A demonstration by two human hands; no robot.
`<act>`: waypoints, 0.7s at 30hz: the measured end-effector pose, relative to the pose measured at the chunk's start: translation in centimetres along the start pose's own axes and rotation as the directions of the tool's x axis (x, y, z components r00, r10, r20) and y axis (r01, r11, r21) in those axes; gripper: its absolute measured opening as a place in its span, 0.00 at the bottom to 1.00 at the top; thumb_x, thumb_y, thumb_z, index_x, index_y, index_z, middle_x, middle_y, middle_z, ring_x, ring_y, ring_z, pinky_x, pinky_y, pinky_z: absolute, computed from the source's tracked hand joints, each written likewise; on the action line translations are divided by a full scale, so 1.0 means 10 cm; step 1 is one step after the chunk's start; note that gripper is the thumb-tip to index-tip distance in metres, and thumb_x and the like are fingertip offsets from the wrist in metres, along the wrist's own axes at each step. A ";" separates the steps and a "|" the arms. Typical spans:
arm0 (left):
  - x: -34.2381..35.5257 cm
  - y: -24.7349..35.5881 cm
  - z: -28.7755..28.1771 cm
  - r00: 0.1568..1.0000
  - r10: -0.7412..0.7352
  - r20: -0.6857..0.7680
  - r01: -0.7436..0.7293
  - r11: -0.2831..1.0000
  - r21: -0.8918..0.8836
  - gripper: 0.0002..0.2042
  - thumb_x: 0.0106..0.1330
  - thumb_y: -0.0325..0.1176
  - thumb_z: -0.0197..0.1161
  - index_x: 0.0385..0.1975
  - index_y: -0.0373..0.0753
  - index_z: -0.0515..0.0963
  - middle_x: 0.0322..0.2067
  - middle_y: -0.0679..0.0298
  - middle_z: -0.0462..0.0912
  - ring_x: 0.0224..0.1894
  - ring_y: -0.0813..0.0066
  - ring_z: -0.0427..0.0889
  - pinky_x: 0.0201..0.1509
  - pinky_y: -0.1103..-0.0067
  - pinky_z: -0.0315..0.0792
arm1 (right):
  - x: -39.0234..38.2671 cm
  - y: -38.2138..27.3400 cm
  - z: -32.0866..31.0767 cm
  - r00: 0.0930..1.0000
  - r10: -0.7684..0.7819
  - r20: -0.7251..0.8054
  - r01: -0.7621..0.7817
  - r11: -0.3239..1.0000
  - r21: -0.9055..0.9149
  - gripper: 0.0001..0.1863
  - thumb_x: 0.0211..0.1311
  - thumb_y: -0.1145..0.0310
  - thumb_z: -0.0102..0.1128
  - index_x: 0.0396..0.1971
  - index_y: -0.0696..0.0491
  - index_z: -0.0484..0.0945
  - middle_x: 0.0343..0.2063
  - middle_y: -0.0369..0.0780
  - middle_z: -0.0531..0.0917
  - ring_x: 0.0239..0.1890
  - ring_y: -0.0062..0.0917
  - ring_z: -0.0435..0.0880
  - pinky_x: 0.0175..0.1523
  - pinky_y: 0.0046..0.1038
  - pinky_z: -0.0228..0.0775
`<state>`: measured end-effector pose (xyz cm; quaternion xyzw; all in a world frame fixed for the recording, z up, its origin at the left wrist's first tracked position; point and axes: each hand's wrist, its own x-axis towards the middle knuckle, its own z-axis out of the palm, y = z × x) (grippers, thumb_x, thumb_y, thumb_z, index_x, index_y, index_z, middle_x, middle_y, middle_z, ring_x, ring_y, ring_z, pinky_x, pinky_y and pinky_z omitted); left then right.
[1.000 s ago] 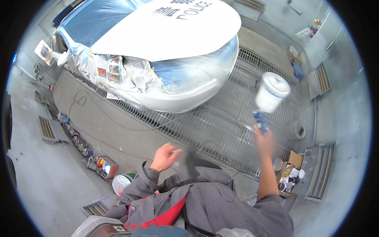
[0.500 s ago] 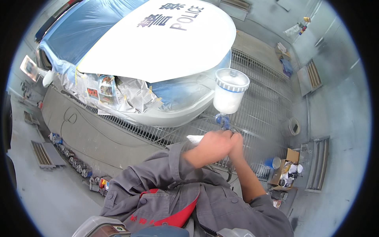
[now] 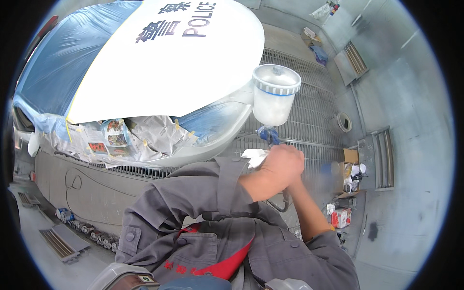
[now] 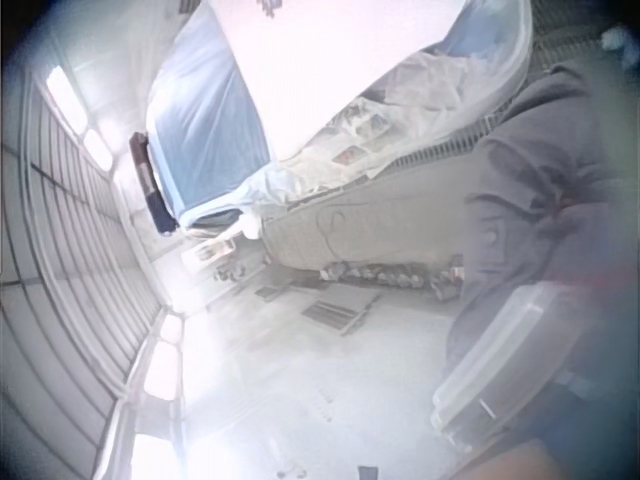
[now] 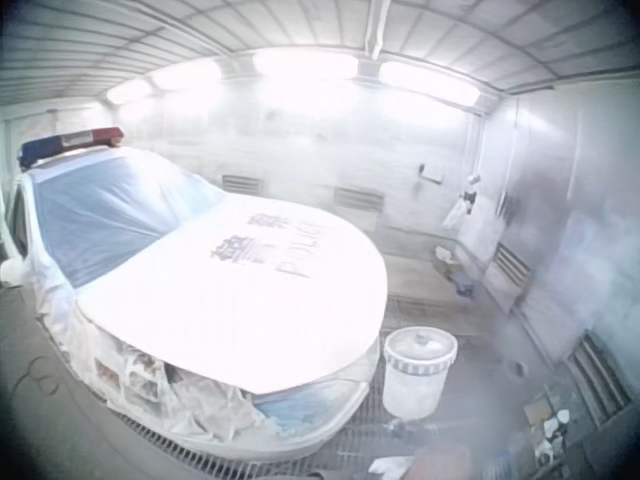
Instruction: The person prepares a spray gun by pouring white paint into its cup, then sprays white paint onto the hood of a police car in a paint booth. The person moves around the vehicle to cover different areas of the hood with even strokes.
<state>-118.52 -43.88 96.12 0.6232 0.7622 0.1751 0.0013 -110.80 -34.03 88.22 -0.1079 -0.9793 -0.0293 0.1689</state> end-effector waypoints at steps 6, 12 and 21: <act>-0.08 -0.21 -0.11 0.995 0.072 0.065 -0.075 0.996 0.046 0.10 0.60 0.34 0.66 0.40 0.40 0.83 0.35 0.59 0.87 0.36 0.61 0.87 0.35 0.68 0.80 | 0.15 -0.20 -0.08 0.995 0.096 0.027 -0.097 0.993 0.067 0.08 0.62 0.62 0.65 0.37 0.49 0.85 0.32 0.37 0.83 0.32 0.28 0.79 0.34 0.35 0.64; -0.02 -0.37 0.06 0.996 0.041 0.082 -0.034 0.996 -0.082 0.10 0.62 0.34 0.67 0.41 0.42 0.88 0.39 0.66 0.88 0.45 0.64 0.89 0.37 0.70 0.80 | 0.39 -0.38 -0.09 0.990 0.133 0.043 -0.137 0.984 0.117 0.08 0.65 0.63 0.65 0.38 0.50 0.85 0.33 0.37 0.84 0.29 0.26 0.79 0.33 0.33 0.66; -0.94 -1.24 0.40 0.995 -0.088 0.050 0.100 0.771 -0.629 0.15 0.67 0.34 0.65 0.52 0.47 0.78 0.43 0.60 0.86 0.44 0.53 0.85 0.47 0.61 0.80 | 1.17 -0.42 -0.92 0.686 0.584 0.434 -0.525 -0.015 0.851 0.13 0.73 0.61 0.64 0.46 0.55 0.85 0.32 0.36 0.87 0.16 0.13 0.73 0.20 0.18 0.63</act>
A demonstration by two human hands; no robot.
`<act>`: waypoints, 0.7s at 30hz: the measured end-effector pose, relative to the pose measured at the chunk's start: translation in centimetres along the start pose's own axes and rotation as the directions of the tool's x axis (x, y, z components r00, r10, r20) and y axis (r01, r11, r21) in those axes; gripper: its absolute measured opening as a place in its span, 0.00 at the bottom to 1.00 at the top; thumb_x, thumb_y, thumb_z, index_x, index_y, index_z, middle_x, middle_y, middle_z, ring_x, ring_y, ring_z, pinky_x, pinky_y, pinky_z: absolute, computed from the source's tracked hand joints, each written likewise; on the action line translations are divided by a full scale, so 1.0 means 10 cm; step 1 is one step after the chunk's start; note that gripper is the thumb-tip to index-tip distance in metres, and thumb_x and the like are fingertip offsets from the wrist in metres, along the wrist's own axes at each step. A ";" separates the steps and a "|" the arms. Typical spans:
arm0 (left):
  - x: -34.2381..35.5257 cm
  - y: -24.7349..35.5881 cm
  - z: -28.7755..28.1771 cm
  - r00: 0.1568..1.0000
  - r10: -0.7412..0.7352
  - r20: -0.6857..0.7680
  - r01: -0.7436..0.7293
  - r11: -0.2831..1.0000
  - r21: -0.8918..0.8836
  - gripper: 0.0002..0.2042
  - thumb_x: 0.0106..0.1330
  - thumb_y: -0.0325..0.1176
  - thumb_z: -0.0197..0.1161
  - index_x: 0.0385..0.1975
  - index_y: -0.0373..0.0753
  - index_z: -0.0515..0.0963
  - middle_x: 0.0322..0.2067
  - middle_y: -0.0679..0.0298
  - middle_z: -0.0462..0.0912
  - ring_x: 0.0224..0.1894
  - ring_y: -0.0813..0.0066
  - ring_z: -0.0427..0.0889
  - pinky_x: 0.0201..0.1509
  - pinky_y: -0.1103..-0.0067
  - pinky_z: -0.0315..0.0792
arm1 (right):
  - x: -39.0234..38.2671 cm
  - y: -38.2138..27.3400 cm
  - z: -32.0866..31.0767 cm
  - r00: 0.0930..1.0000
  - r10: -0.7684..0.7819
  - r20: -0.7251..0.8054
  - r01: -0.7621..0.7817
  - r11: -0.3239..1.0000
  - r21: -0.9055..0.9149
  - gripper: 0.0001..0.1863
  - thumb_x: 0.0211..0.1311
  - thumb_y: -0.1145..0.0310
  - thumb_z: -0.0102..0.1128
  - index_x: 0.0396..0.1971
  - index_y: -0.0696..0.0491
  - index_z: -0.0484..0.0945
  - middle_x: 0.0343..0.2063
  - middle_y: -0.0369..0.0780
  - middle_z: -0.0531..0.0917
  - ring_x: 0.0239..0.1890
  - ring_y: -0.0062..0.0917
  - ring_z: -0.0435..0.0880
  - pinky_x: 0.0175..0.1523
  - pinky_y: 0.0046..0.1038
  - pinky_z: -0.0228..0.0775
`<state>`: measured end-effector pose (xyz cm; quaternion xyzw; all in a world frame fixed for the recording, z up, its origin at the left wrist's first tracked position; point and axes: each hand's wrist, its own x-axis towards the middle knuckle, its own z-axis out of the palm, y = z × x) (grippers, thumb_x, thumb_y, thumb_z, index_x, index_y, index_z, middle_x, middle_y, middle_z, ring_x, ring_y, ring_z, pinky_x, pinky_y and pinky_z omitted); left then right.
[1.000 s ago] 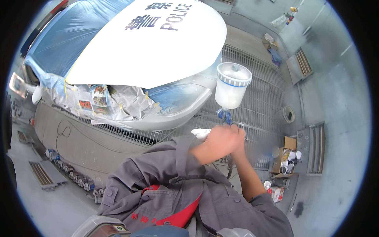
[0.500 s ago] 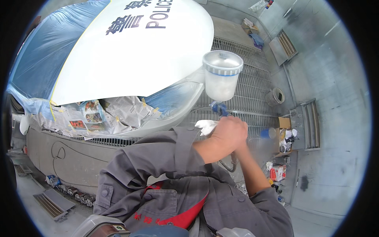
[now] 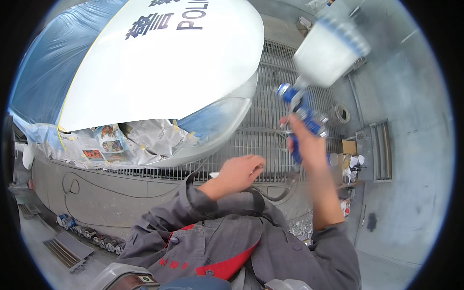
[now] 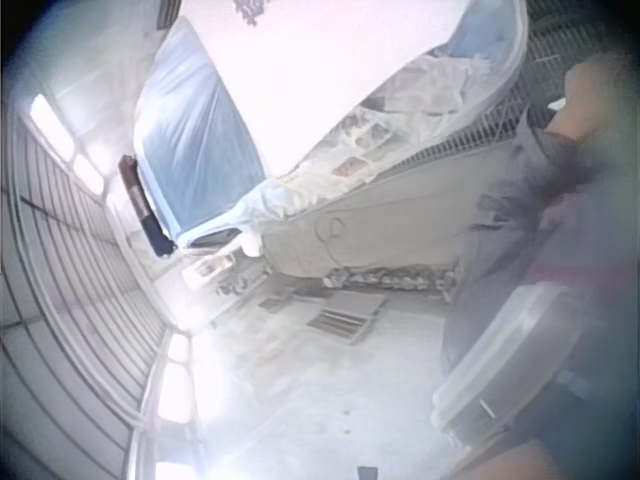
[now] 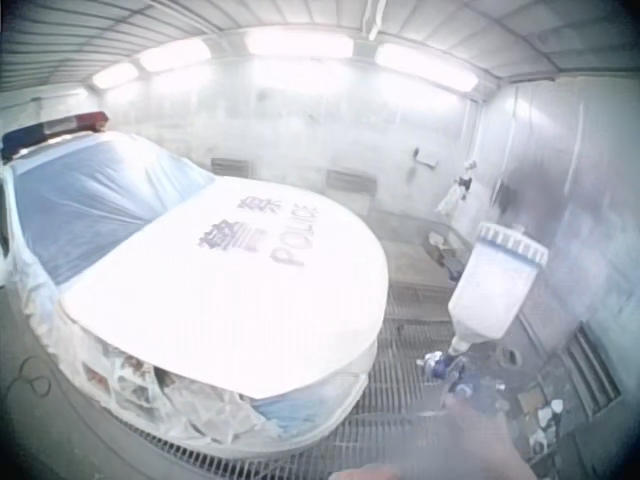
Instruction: The person prepares a spray gun by pouring white paint into its cup, then sprays white paint onto the hood of a police car in a paint booth. The person moves around the vehicle to cover different areas of the hood with even strokes.
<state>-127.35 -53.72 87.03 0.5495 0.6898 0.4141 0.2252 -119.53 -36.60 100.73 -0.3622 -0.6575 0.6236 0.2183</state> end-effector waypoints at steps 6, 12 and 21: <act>-0.40 -1.18 1.63 0.904 0.164 0.395 -0.001 0.925 -0.381 0.26 0.64 0.29 0.66 0.64 0.48 0.77 0.54 0.54 0.85 0.55 0.50 0.83 0.57 0.62 0.77 | 0.12 -0.75 0.24 0.991 -0.131 0.001 0.128 0.974 0.187 0.21 0.76 0.59 0.61 0.62 0.54 0.78 0.37 0.39 0.85 0.16 0.15 0.70 0.21 0.19 0.61; -0.79 -1.89 2.08 0.837 -0.067 0.543 0.214 0.953 -0.213 0.14 0.66 0.37 0.66 0.49 0.43 0.83 0.44 0.50 0.86 0.49 0.45 0.83 0.52 0.60 0.76 | 0.35 -0.92 0.23 0.969 -0.245 -0.019 0.246 0.969 0.025 0.19 0.72 0.56 0.65 0.54 0.53 0.83 0.32 0.39 0.86 0.16 0.16 0.72 0.20 0.19 0.61; -1.78 -2.32 2.21 0.832 -0.397 0.388 0.461 0.883 -0.086 0.15 0.71 0.43 0.62 0.52 0.44 0.81 0.49 0.54 0.85 0.53 0.47 0.82 0.54 0.60 0.76 | 1.11 -0.45 0.47 0.986 -0.139 0.092 0.166 0.879 -0.447 0.18 0.70 0.55 0.67 0.47 0.54 0.85 0.29 0.34 0.86 0.15 0.14 0.72 0.19 0.20 0.62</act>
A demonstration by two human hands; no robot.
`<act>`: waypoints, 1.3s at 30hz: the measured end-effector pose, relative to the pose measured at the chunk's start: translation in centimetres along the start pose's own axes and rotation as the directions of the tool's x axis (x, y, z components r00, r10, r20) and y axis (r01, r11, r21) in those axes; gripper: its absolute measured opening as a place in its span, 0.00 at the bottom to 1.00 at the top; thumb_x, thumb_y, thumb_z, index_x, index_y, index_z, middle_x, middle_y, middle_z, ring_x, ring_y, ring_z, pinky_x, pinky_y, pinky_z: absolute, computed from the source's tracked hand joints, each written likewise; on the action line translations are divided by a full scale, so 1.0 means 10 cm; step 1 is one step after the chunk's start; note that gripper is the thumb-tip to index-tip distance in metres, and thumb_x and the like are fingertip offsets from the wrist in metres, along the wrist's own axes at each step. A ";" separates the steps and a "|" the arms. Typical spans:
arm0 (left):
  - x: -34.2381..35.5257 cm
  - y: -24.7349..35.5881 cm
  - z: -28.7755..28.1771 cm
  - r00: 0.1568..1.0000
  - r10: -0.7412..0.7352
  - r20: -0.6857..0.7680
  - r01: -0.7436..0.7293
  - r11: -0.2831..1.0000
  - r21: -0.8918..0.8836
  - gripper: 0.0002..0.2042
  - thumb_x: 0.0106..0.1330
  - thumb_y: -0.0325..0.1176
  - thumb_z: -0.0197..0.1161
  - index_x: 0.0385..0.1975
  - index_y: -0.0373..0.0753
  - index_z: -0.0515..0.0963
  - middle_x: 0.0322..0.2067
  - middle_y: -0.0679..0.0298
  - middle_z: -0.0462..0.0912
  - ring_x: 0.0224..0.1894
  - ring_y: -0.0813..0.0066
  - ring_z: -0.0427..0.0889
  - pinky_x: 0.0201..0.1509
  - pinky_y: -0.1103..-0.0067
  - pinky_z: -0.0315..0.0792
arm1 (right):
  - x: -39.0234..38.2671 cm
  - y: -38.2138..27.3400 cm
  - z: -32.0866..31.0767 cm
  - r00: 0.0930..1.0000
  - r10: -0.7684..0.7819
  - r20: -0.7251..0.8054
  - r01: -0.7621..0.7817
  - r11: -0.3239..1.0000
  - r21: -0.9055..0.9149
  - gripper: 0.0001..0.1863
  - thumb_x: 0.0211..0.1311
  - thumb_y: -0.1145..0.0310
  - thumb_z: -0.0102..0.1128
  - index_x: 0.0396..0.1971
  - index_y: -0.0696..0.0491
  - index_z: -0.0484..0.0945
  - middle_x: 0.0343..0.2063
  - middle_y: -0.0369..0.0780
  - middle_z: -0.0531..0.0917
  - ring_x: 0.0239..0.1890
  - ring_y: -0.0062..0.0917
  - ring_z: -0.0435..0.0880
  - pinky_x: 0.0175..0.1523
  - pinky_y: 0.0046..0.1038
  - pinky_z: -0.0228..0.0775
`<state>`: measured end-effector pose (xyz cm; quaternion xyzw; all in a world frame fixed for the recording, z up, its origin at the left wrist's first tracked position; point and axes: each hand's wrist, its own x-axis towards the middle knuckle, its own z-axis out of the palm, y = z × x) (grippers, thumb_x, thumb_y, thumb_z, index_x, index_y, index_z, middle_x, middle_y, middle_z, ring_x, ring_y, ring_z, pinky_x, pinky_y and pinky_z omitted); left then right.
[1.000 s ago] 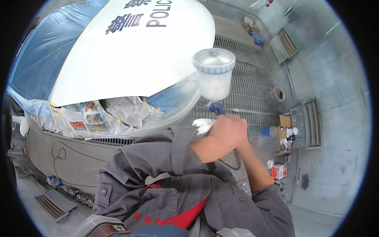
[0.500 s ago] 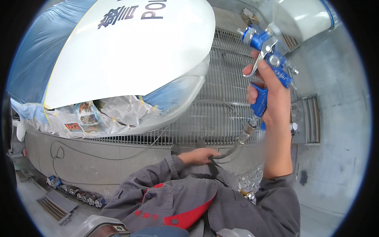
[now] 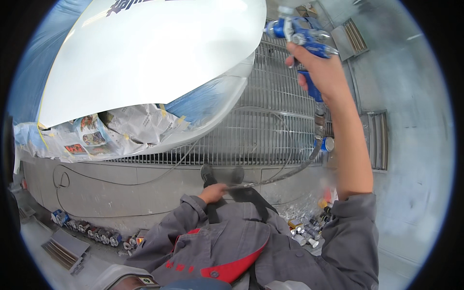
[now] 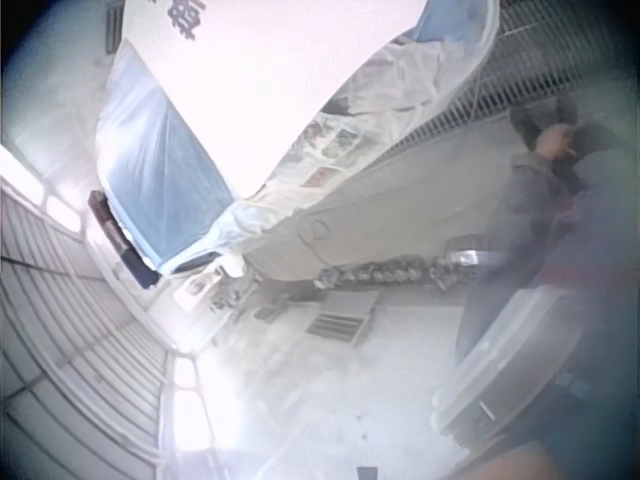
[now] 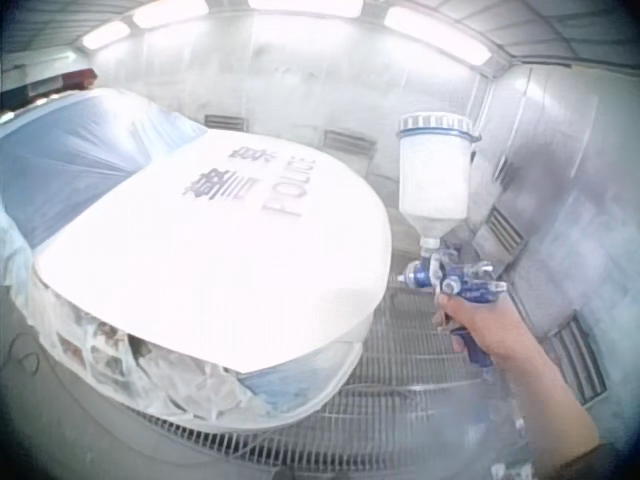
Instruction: The person prepares a spray gun by pouring white paint into its cup, then sprays white paint onto the hood of a police car in a paint booth. The person moves around the vehicle to cover different areas of the hood with even strokes.
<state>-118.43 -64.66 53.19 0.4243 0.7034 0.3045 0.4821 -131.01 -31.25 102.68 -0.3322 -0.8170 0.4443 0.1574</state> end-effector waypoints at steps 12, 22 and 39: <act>0.04 0.26 0.26 1.000 0.007 0.008 -0.006 0.999 -0.040 0.14 0.72 0.41 0.60 0.53 0.47 0.79 0.50 0.58 0.85 0.54 0.51 0.82 0.54 0.60 0.76 | 0.65 -0.12 0.65 0.978 -0.112 0.177 0.117 0.993 -0.022 0.15 0.67 0.58 0.68 0.41 0.55 0.82 0.29 0.36 0.86 0.15 0.14 0.74 0.17 0.20 0.65; 0.07 0.35 0.14 0.997 0.077 -0.008 -0.077 0.997 -0.029 0.13 0.72 0.42 0.60 0.52 0.46 0.79 0.48 0.58 0.85 0.53 0.50 0.82 0.51 0.59 0.77 | 0.96 -0.25 0.76 0.939 -0.107 0.326 0.081 0.992 0.094 0.17 0.67 0.55 0.69 0.41 0.54 0.84 0.28 0.34 0.84 0.13 0.14 0.71 0.17 0.19 0.61; 0.00 0.42 -0.05 0.987 0.157 -0.016 -0.158 0.981 -0.115 0.12 0.72 0.43 0.62 0.47 0.42 0.79 0.41 0.54 0.84 0.47 0.47 0.83 0.48 0.56 0.75 | 1.06 -0.18 0.77 0.970 -0.140 0.200 0.151 0.988 -0.044 0.19 0.67 0.53 0.70 0.44 0.54 0.84 0.28 0.34 0.84 0.16 0.13 0.73 0.17 0.19 0.63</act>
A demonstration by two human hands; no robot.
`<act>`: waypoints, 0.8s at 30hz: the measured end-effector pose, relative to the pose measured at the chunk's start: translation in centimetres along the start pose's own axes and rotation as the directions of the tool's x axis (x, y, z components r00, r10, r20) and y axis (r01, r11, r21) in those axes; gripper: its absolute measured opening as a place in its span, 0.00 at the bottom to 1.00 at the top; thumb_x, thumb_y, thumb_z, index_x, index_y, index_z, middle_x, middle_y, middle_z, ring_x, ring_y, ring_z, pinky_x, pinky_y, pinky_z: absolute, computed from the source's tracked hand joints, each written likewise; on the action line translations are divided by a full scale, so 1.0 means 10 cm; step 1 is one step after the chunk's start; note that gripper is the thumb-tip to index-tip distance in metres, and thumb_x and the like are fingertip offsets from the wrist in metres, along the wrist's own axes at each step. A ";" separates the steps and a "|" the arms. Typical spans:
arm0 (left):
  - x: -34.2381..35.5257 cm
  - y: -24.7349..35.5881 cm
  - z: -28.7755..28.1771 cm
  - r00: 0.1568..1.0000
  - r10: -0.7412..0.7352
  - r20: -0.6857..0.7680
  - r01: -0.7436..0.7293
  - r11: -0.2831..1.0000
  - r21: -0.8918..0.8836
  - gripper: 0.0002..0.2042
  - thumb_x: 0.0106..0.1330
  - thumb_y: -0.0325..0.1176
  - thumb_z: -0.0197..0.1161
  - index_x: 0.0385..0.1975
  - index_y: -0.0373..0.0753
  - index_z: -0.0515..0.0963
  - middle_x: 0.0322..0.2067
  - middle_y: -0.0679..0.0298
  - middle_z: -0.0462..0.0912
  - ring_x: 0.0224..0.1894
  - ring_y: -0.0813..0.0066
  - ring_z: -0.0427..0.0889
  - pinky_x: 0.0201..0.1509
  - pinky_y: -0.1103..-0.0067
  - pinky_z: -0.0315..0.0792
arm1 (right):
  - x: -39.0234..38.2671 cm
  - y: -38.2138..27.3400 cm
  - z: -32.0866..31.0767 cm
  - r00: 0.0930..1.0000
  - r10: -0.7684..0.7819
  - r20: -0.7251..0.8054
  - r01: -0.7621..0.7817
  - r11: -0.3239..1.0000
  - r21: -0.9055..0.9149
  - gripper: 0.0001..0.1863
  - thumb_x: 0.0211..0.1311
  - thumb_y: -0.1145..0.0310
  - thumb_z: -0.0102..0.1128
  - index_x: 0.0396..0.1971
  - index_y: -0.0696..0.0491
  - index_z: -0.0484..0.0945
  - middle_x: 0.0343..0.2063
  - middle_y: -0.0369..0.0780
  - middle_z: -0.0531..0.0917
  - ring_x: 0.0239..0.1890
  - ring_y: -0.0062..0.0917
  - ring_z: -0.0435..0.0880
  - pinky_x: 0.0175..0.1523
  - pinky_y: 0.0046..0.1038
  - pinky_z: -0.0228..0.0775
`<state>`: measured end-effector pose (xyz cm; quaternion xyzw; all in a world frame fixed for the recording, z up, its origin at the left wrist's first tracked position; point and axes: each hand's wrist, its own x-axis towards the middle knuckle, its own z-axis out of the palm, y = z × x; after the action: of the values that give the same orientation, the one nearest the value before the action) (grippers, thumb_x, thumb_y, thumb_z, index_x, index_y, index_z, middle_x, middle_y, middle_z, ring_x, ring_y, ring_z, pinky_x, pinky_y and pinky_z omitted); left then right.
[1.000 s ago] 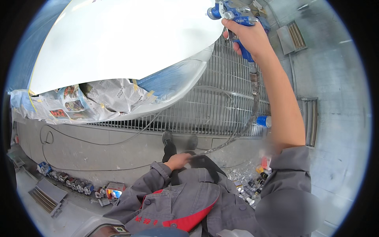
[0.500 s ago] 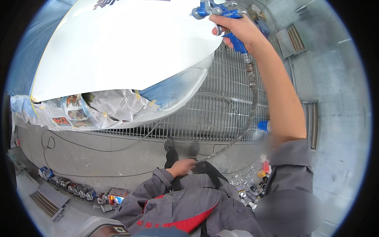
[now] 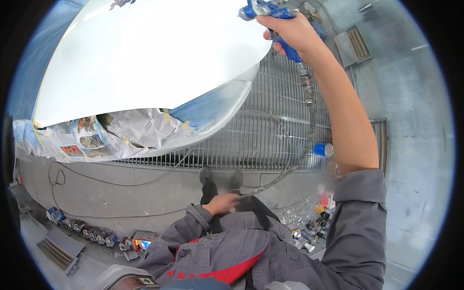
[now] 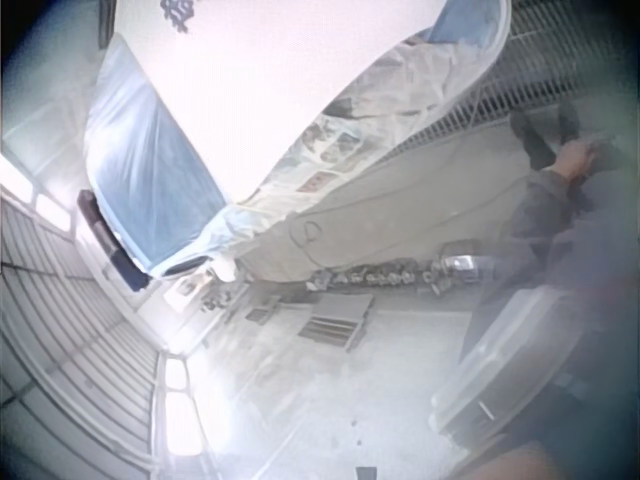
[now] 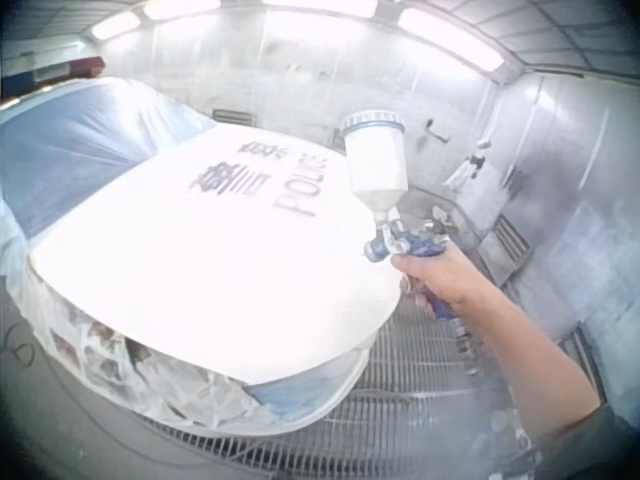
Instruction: The person prepares a spray gun by pouring white paint into its cup, then sprays white paint onto the hood of a police car in a paint booth. The person moves around the vehicle to cover different areas of the hood with even strokes.
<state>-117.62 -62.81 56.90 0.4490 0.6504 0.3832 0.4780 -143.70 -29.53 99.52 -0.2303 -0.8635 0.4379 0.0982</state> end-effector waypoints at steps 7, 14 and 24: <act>-0.06 -0.15 0.13 0.997 0.071 0.015 -0.071 0.997 0.013 0.11 0.70 0.43 0.65 0.44 0.46 0.81 0.41 0.56 0.85 0.48 0.50 0.83 0.48 0.57 0.76 | -0.12 -0.30 0.30 0.961 -0.054 0.271 -0.009 0.975 0.224 0.26 0.70 0.49 0.67 0.54 0.57 0.83 0.30 0.34 0.85 0.15 0.12 0.71 0.18 0.17 0.60; -0.06 -0.09 0.10 1.000 -0.020 0.024 0.020 1.000 -0.008 0.15 0.72 0.43 0.61 0.54 0.45 0.79 0.50 0.57 0.84 0.53 0.50 0.82 0.53 0.60 0.77 | 0.12 0.25 -0.09 0.999 0.045 0.027 -0.046 0.997 0.069 0.20 0.69 0.53 0.68 0.47 0.55 0.84 0.28 0.33 0.84 0.15 0.13 0.71 0.17 0.19 0.62; 0.01 -0.38 0.11 0.992 -0.125 -0.023 0.126 0.991 0.040 0.17 0.71 0.42 0.61 0.58 0.48 0.80 0.55 0.57 0.84 0.56 0.52 0.82 0.57 0.61 0.77 | -0.43 0.48 -0.06 0.984 0.091 -0.151 -0.093 0.996 -0.005 0.16 0.65 0.57 0.72 0.36 0.56 0.84 0.25 0.36 0.85 0.14 0.15 0.75 0.17 0.22 0.64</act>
<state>-117.43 -63.77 53.05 0.4132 0.6900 0.3435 0.4848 -138.25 -28.73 96.15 -0.3030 -0.8447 0.4181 0.1413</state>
